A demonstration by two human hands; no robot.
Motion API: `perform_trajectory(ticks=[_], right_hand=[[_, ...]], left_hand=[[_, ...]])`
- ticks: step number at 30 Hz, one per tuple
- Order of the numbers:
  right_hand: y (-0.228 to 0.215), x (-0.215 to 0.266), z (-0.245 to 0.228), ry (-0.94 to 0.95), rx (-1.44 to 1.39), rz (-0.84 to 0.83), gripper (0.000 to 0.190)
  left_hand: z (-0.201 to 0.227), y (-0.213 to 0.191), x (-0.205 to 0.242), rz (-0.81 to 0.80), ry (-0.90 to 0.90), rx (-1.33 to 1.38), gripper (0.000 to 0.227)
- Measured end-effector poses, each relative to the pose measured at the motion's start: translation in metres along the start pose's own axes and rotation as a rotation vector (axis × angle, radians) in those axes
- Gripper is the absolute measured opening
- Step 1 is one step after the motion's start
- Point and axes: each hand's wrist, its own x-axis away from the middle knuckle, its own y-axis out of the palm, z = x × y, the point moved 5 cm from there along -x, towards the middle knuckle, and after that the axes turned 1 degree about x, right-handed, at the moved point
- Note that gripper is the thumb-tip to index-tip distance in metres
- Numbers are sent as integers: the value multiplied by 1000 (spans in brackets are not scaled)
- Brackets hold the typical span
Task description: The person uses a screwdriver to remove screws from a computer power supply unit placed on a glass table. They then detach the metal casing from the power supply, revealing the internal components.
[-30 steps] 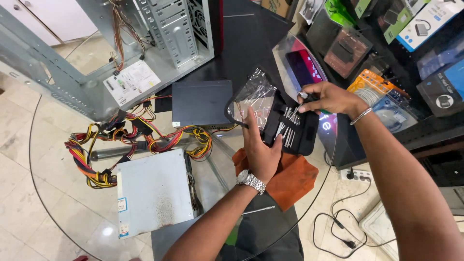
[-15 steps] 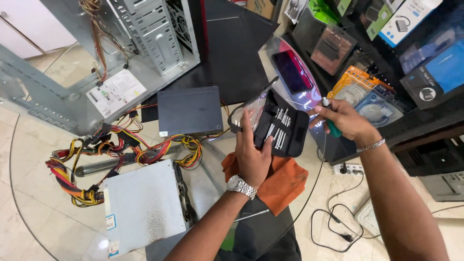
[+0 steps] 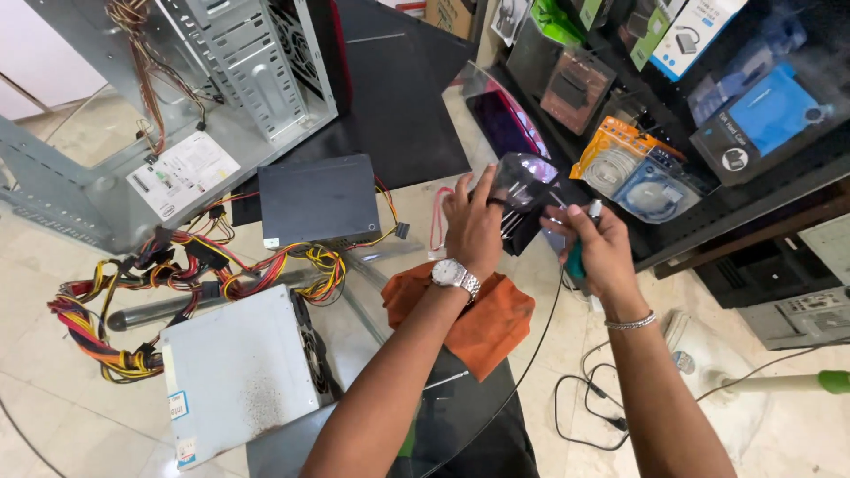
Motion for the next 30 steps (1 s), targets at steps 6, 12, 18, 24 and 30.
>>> perform_trajectory(ticks=[6,12,18,24,30], right_hand=[[-6,16,16,-14,-43,62,22],[-18,57,18,-26,-32,197,18],[1,143,-9,-141,74,305,23],[57,227,1,-263,-64,147,30],[80,263,23,-65,-33,61,29]], left_hand=[[9,-8,7,-84,168,-64,13],[23,-8,27,1,245,84,21],[79,-73,68,-8,168,345,34],[91,-117,129,-150,-27,791,38],[71,-155,166,-86,-114,891,15]])
